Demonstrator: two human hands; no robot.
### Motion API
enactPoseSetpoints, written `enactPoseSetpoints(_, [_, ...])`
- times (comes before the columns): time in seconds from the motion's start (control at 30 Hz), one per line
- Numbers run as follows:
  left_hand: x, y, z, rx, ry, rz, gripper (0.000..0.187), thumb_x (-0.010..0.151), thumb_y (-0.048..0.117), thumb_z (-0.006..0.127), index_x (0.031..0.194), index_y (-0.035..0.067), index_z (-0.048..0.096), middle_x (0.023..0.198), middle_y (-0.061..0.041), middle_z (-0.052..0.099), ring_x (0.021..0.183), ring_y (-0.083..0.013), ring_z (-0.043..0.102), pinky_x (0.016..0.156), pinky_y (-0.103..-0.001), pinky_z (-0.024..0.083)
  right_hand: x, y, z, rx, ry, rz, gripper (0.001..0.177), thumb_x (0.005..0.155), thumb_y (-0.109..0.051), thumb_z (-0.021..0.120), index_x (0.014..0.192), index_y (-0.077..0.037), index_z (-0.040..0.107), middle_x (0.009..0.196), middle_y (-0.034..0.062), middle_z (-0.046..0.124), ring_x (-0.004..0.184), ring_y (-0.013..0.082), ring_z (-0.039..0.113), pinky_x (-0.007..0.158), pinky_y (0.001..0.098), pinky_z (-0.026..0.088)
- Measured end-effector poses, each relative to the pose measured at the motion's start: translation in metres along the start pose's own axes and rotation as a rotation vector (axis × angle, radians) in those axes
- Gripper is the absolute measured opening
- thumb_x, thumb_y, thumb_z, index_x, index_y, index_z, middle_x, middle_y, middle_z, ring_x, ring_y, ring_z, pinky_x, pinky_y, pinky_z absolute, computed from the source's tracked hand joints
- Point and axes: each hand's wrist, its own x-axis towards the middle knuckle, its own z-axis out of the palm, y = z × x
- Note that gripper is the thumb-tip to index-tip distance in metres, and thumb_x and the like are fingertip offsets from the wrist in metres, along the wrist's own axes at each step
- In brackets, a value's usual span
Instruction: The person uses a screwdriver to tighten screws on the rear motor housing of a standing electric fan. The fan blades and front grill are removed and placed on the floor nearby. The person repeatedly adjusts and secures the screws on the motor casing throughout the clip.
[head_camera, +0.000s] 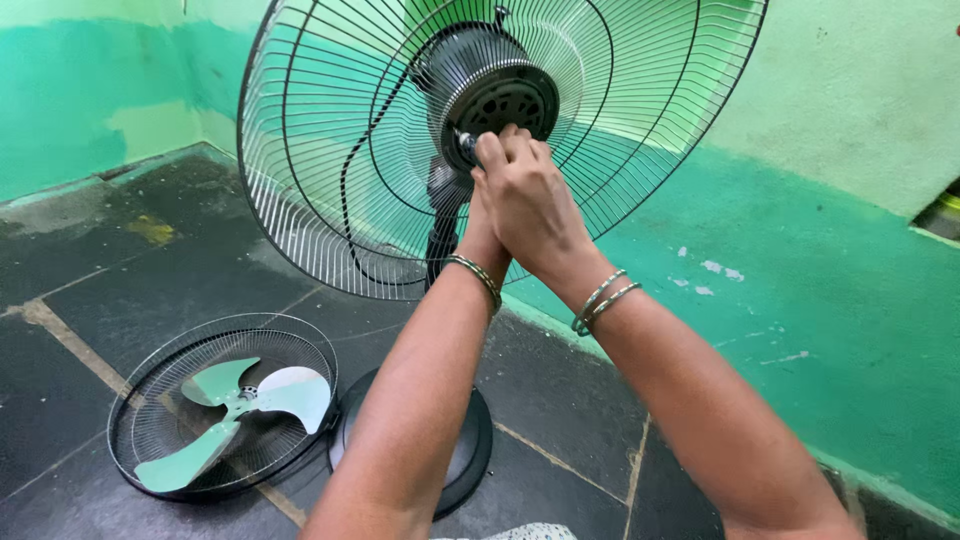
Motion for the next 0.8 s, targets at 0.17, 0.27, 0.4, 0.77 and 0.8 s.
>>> enactPoseSetpoints(0.17, [-0.006,-0.004,0.024,-0.127,0.077,-0.032,0.030,0.094,0.017,0.058,0.123,0.007,0.057,0.122,-0.011,0.058,0.114,-0.0261,0.051,0.097,-0.042,0.043,0.001,0.008,-0.008,-0.296,-0.022,-0.257,0.033,0.086,-0.004,0.063,0.118,0.000,0.056,0.108,0.0209,0.063,0.104,0.0358,0.063,0.094,0.0428,0.056])
enactPoseSetpoints(0.27, [-0.001,-0.003,0.027,0.172,-0.186,0.008,0.027,0.089,0.020,0.059,0.113,0.008,0.058,0.114,-0.013,0.059,0.108,-0.0326,0.052,0.091,-0.048,0.043,0.004,0.013,-0.013,-0.126,-0.073,-0.190,0.028,0.092,-0.001,0.060,0.119,0.004,0.056,0.110,0.0223,0.063,0.104,0.0373,0.064,0.089,0.0419,0.057])
enactPoseSetpoints(0.4, [0.001,-0.005,0.026,0.439,-0.127,0.056,0.018,0.098,0.019,0.060,0.114,0.012,0.058,0.114,-0.009,0.058,0.113,-0.0263,0.053,0.101,-0.038,0.044,0.002,0.004,-0.012,0.143,-0.044,0.079,0.025,0.098,-0.013,0.065,0.115,0.003,0.057,0.101,0.0252,0.067,0.091,0.0428,0.066,0.080,0.0496,0.054])
enactPoseSetpoints(0.77, [-0.002,-0.006,0.033,2.907,0.051,0.518,0.028,0.109,0.041,0.053,0.114,0.014,0.054,0.098,-0.001,0.054,0.091,-0.0130,0.055,0.082,-0.025,0.049,0.000,-0.004,0.007,0.263,0.119,0.345,0.027,0.097,-0.022,0.068,0.105,0.002,0.058,0.091,0.0242,0.069,0.080,0.0422,0.071,0.069,0.0483,0.056])
enactPoseSetpoints(0.8, [-0.001,-0.005,0.031,2.895,0.078,0.475,0.028,0.109,0.042,0.053,0.113,0.015,0.053,0.097,0.000,0.053,0.090,-0.0128,0.054,0.081,-0.024,0.049,-0.001,-0.004,0.008,0.261,0.120,0.341,0.027,0.098,-0.022,0.068,0.105,0.002,0.058,0.090,0.0237,0.069,0.079,0.0417,0.071,0.068,0.0479,0.056])
